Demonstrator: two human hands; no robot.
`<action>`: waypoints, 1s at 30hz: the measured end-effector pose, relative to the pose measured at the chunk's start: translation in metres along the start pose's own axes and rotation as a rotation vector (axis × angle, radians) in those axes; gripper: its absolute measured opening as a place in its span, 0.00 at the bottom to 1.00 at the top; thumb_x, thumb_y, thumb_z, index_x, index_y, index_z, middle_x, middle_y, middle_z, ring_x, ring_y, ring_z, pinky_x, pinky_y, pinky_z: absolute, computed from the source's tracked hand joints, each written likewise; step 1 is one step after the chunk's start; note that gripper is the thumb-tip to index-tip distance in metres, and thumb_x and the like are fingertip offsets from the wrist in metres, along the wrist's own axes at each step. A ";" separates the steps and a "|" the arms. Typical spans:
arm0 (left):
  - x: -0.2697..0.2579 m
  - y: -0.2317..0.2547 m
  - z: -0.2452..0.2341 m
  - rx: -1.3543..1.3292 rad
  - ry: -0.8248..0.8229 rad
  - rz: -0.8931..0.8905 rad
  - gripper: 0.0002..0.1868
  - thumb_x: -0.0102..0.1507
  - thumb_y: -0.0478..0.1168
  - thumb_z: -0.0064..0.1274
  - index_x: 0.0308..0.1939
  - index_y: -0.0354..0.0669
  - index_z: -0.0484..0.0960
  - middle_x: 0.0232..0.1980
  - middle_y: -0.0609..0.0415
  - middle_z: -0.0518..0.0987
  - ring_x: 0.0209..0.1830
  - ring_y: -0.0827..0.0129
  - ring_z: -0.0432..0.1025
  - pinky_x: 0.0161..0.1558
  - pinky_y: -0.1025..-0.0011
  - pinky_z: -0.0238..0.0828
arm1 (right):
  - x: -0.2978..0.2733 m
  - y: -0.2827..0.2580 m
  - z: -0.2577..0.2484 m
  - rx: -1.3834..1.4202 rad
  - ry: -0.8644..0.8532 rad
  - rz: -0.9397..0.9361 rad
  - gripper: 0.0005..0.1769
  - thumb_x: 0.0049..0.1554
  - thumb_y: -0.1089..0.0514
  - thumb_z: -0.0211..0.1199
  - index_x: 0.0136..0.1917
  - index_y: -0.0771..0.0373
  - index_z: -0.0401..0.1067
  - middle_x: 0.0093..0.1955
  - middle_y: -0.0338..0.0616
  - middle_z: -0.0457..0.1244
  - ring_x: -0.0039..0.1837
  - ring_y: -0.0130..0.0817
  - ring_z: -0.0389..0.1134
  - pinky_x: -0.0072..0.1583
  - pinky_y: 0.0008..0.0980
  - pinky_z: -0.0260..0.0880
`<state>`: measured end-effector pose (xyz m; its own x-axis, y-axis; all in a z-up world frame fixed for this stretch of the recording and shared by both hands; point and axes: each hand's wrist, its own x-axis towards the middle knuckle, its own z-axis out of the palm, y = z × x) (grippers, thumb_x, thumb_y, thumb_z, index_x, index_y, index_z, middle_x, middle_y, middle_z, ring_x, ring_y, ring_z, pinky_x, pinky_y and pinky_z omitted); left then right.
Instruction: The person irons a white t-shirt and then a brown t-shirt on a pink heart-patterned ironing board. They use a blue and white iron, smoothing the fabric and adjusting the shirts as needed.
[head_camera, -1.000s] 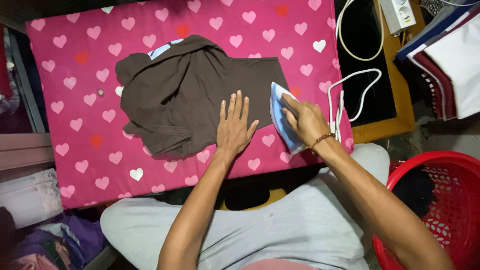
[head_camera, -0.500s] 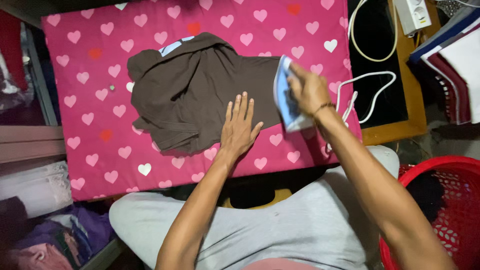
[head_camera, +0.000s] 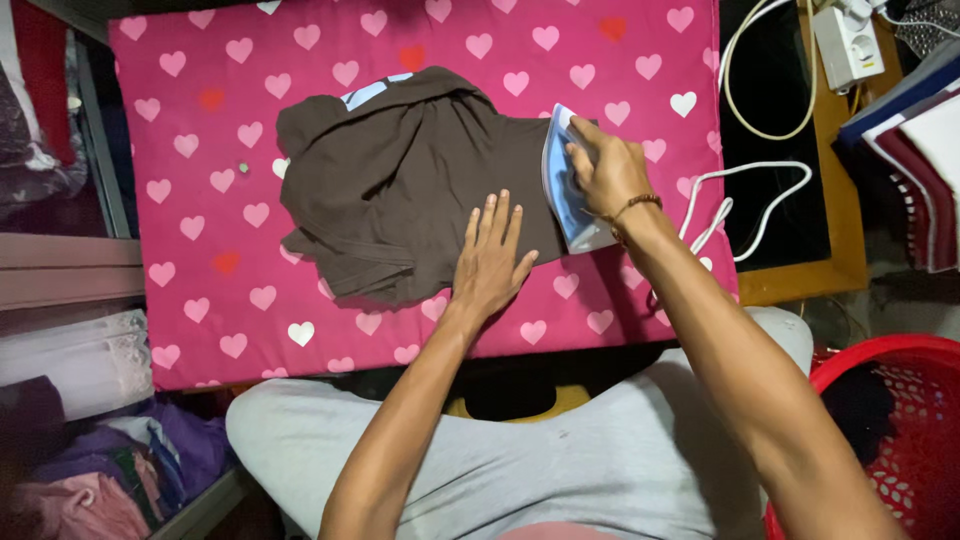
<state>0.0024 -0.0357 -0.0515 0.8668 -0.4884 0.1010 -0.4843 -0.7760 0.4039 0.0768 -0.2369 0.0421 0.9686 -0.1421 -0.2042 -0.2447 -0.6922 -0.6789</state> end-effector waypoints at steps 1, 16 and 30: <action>0.000 -0.001 -0.001 0.003 0.018 -0.004 0.38 0.68 0.54 0.49 0.74 0.30 0.62 0.81 0.34 0.52 0.82 0.45 0.46 0.78 0.49 0.41 | 0.001 -0.001 -0.001 -0.024 0.014 -0.046 0.23 0.64 0.58 0.58 0.72 0.59 0.69 0.38 0.64 0.68 0.38 0.48 0.72 0.46 0.48 0.72; -0.003 -0.037 -0.009 0.011 0.142 -0.080 0.29 0.72 0.45 0.43 0.74 0.30 0.65 0.81 0.35 0.54 0.82 0.49 0.49 0.79 0.49 0.42 | 0.002 -0.008 0.029 -0.051 -0.017 -0.141 0.23 0.63 0.57 0.59 0.71 0.55 0.70 0.40 0.67 0.67 0.45 0.58 0.72 0.50 0.50 0.69; -0.003 -0.038 -0.008 -0.013 0.148 -0.085 0.27 0.72 0.41 0.39 0.73 0.30 0.65 0.81 0.37 0.54 0.83 0.50 0.48 0.79 0.49 0.42 | -0.047 -0.005 0.049 -0.180 -0.017 -0.314 0.22 0.59 0.57 0.64 0.67 0.55 0.73 0.40 0.65 0.66 0.43 0.65 0.70 0.48 0.56 0.69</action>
